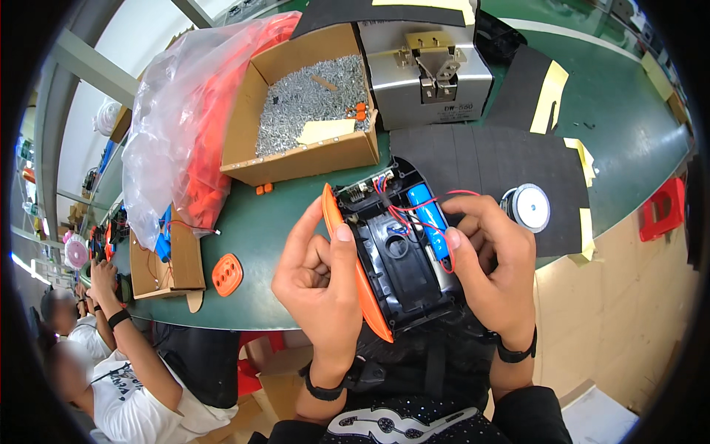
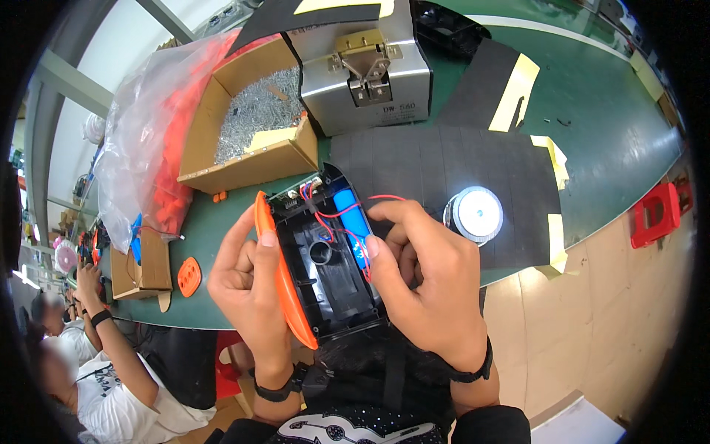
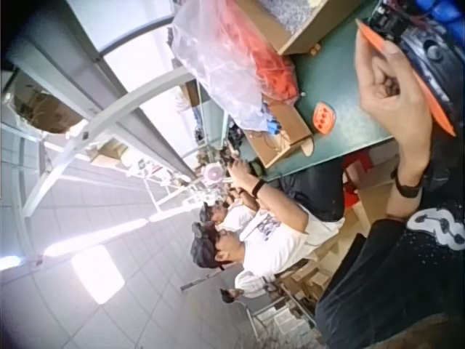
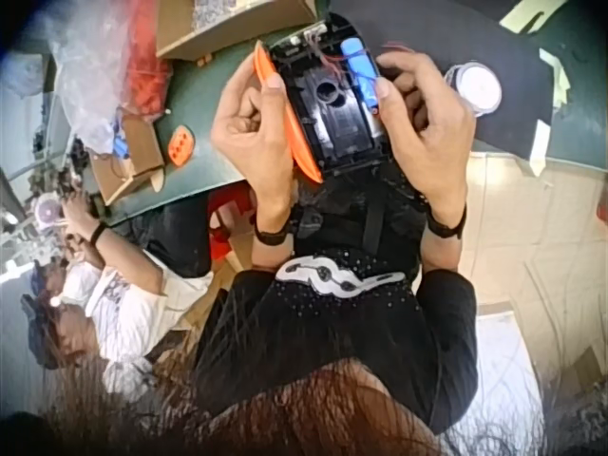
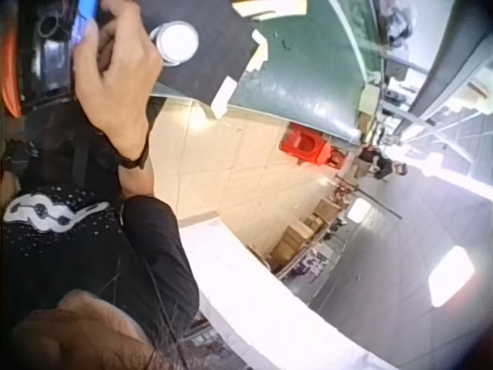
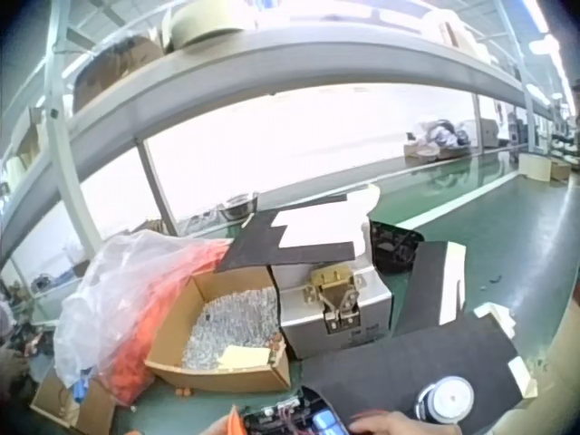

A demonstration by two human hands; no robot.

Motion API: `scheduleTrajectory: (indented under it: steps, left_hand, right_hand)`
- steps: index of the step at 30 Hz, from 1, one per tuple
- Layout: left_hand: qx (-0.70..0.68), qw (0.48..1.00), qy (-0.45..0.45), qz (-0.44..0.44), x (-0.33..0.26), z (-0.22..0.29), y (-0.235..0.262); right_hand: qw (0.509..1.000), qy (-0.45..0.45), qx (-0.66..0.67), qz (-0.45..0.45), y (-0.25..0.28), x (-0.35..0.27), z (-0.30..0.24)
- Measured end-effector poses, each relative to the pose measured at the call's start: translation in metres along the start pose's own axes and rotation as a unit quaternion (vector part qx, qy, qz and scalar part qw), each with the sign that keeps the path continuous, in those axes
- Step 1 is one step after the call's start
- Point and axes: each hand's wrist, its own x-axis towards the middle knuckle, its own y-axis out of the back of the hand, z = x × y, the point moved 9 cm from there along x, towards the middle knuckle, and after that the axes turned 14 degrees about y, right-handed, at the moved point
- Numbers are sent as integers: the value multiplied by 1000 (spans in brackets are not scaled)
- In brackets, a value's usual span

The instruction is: The person assembles a small electronic device by inserting a blue battery into a black casing and connecting red and black wires. They then attach an orange plastic cover and a black top piece to complete the assembly. The person also handles a smartphone briefly and picks up small orange components from a box.

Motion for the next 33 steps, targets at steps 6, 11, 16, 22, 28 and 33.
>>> scheduleTrajectory:
  steps: [6,11,16,22,28,33]
  left_hand:
    - [13,1000,-5,-6,-4,1,5]
    - [-5,1000,-6,-10,-2,0,2]
    - [-7,1000,-18,-1,-3,-1,7]
    - [-26,999,6,-21,0,-3,2]
    - [-34,999,2,-24,0,-6,2]
    - [-17,1000,-2,-20,1,-3,1]
  right_hand:
    - [1000,5,-3,-11,1,1,-6]
    - [1000,-1,-15,-16,1,2,-4]
    - [1000,2,-12,-11,0,2,-6]
    - [1000,7,-13,-7,1,2,-6]
    - [1000,12,1,-8,0,0,-5]
    - [1000,18,8,-1,1,1,-7]
